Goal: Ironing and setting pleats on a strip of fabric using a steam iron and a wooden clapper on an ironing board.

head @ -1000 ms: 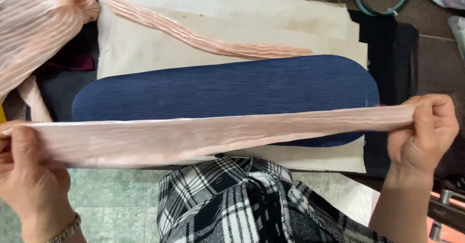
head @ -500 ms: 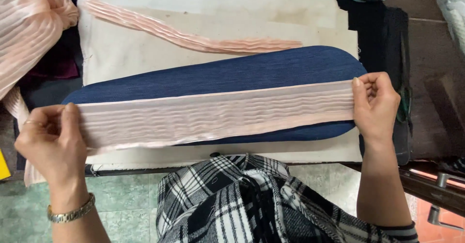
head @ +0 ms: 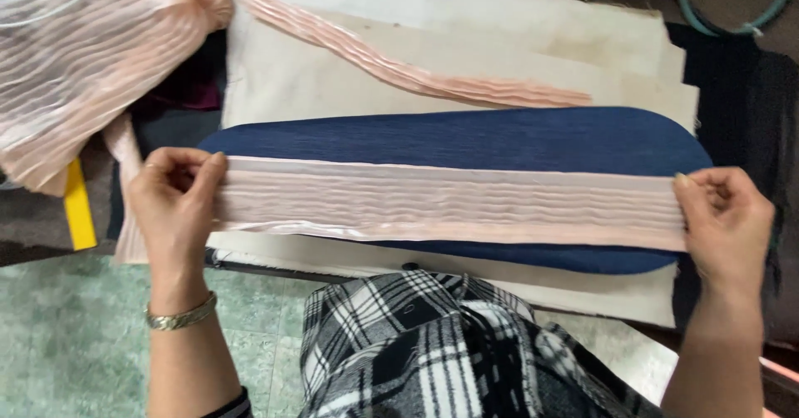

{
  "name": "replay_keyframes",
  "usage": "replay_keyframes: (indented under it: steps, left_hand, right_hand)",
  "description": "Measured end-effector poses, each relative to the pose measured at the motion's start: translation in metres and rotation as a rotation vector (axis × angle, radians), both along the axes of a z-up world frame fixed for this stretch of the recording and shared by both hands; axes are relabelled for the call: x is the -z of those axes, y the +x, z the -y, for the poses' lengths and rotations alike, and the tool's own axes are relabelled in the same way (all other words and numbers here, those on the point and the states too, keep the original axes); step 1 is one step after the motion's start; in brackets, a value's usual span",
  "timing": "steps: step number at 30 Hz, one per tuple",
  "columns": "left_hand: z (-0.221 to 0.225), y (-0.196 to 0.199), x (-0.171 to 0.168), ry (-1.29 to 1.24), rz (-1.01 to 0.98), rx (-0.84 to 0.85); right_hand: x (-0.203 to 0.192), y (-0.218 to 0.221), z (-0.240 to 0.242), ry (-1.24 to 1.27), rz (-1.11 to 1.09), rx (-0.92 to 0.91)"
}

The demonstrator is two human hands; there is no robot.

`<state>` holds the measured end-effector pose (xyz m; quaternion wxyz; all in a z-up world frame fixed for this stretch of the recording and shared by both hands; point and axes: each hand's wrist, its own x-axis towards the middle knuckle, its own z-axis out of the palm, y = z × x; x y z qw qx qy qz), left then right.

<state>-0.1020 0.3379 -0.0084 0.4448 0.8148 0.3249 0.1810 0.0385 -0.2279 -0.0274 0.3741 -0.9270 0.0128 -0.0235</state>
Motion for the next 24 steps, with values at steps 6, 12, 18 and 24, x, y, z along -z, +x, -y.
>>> replay_keyframes:
  steps: [6, 12, 18, 24]
  left_hand:
    - [0.002, 0.001, -0.007, -0.142, 0.015, -0.023]
    - [0.009, 0.002, -0.022, -0.162, 0.023, -0.015]
    - [0.002, 0.000, -0.010, -0.084, -0.017, -0.006]
    - [-0.004, -0.006, -0.004, 0.045, -0.176, 0.018]
  right_hand:
    - [0.029, 0.008, 0.025, 0.139, -0.094, 0.012]
    - [0.044, 0.012, 0.040, 0.111, -0.075, 0.011]
    - [-0.004, 0.003, 0.001, 0.016, -0.040, -0.011]
    - [-0.006, 0.010, 0.003, 0.033, -0.120, -0.009]
